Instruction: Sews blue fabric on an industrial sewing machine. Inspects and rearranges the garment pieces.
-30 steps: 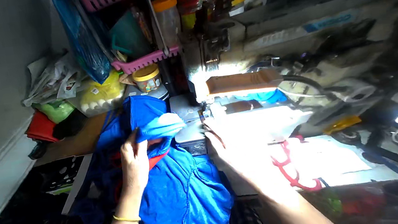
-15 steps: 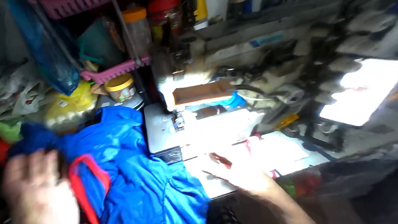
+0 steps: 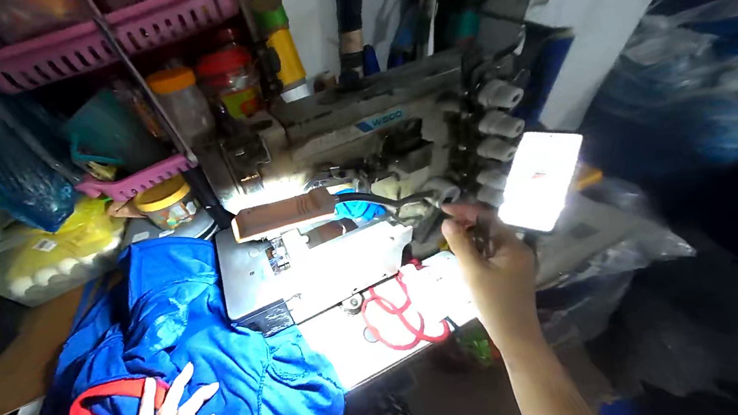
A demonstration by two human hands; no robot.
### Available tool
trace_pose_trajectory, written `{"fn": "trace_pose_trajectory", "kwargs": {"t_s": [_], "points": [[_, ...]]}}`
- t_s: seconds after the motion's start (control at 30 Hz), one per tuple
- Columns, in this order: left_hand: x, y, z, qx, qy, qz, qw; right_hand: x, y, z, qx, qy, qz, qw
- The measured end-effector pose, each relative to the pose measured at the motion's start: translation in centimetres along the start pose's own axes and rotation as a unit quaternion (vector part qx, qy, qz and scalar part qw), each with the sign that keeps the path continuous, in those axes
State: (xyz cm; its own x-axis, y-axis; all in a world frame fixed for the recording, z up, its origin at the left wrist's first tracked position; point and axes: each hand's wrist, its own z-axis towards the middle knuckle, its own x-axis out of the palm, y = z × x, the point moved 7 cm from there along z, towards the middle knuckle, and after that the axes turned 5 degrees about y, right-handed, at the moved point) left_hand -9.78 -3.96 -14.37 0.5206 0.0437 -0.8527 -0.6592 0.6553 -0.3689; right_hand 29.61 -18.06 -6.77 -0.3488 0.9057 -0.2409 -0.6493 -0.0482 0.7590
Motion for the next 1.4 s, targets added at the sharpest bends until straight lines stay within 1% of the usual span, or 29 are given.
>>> {"fn": "trace_pose_trajectory", "kwargs": {"t_s": [0.07,0.13,0.2,0.27,0.37,0.47,0.57,0.7,0.77,0.83,0.87,0.93,0.97,1.0,1.03,1.07,1.1,1.13,1.17,1.2,1.23,1.27,1.3,1.33,1.37,1.4], "points": [[0.0,0.0,-0.2,0.001,-0.01,0.005,1.0,1.1,3.8,-0.3,-0.102,0.022,-0.015,0.994],[0.1,0.2,-0.3,0.006,-0.044,0.012,0.999,2.4,7.8,-0.2,-0.201,0.053,-0.017,0.978],[0.2,0.2,-0.4,0.01,-0.079,0.025,0.996,3.6,11.3,0.0,-0.27,0.086,-0.044,0.958],[0.5,0.4,-0.5,0.009,-0.104,0.034,0.994,5.1,14.2,0.5,-0.324,0.121,-0.095,0.934],[0.5,0.3,-0.6,0.005,-0.113,0.027,0.993,7.4,16.2,1.0,-0.366,0.156,-0.162,0.903],[0.5,0.3,-0.7,0.0,-0.113,0.022,0.993,8.6,16.8,1.3,-0.382,0.173,-0.179,0.89],[0.6,0.2,-0.7,0.002,-0.114,0.028,0.993,8.9,16.7,1.2,-0.39,0.167,-0.189,0.886],[0.6,0.3,-0.7,0.004,-0.115,0.028,0.993,9.0,16.1,0.7,-0.385,0.157,-0.165,0.894],[0.5,0.3,-0.8,-0.011,-0.104,0.026,0.994,8.7,15.8,0.5,-0.363,0.145,-0.142,0.909],[0.0,-0.2,-1.2,-0.032,-0.106,0.026,0.993,7.9,15.4,-0.3,-0.316,0.151,-0.118,0.929],[-0.4,-0.7,-1.5,-0.035,-0.12,0.027,0.992,7.4,15.0,-1.3,-0.285,0.156,-0.1,0.94],[-1.0,-2.1,-2.3,-0.023,-0.152,0.02,0.988,7.7,12.5,-4.3,-0.23,0.173,-0.039,0.957],[-1.2,-2.7,-2.6,-0.017,-0.16,0.015,0.987,8.7,10.3,-6.3,-0.195,0.203,-0.017,0.959],[-1.4,-3.4,-2.9,-0.011,-0.165,0.007,0.986,10.2,8.1,-8.3,-0.16,0.267,-0.016,0.95],[-1.4,-4.0,-3.1,-0.004,-0.163,-0.006,0.987,11.9,6.1,-10.3,-0.125,0.367,-0.023,0.922],[-1.5,-4.7,-3.2,0.003,-0.158,-0.024,0.987,13.3,4.4,-12.1,-0.104,0.446,-0.026,0.889],[-1.6,-5.5,-3.3,0.011,-0.15,-0.044,0.988,14.0,3.3,-13.5,-0.088,0.495,-0.014,0.864],[-1.8,-6.2,-3.3,0.02,-0.142,-0.07,0.987,14.1,2.8,-14.1,-0.073,0.507,0.015,0.859],[-2.0,-6.9,-3.4,0.031,-0.128,-0.109,0.985,13.7,2.5,-14.0,-0.028,0.511,0.063,0.857],[-2.2,-7.6,-3.5,0.041,-0.11,-0.16,0.98,13.0,2.2,-13.5,0.042,0.503,0.128,0.854],[-2.3,-8.3,-3.6,0.047,-0.087,-0.22,0.97,12.1,2.0,-13.0,0.131,0.478,0.207,0.843],[-2.2,-9.0,-3.6,0.047,-0.063,-0.285,0.955,11.1,2.2,-12.6,0.219,0.45,0.266,0.824],[-1.8,-9.6,-3.7,0.04,-0.041,-0.35,0.935,10.3,2.9,-12.5,0.276,0.429,0.301,0.806],[-1.1,-10.2,-3.7,0.029,-0.014,-0.41,0.911,10.1,3.8,-12.7,0.303,0.429,0.328,0.785],[-0.2,-10.7,-3.6,0.011,0.013,-0.46,0.888,10.3,5.0,-13.3,0.303,0.454,0.363,0.755],[0.6,-11.0,-3.5,-0.014,0.033,-0.502,0.864,10.9,6.1,-14.1,0.281,0.497,0.4,0.717]]}}
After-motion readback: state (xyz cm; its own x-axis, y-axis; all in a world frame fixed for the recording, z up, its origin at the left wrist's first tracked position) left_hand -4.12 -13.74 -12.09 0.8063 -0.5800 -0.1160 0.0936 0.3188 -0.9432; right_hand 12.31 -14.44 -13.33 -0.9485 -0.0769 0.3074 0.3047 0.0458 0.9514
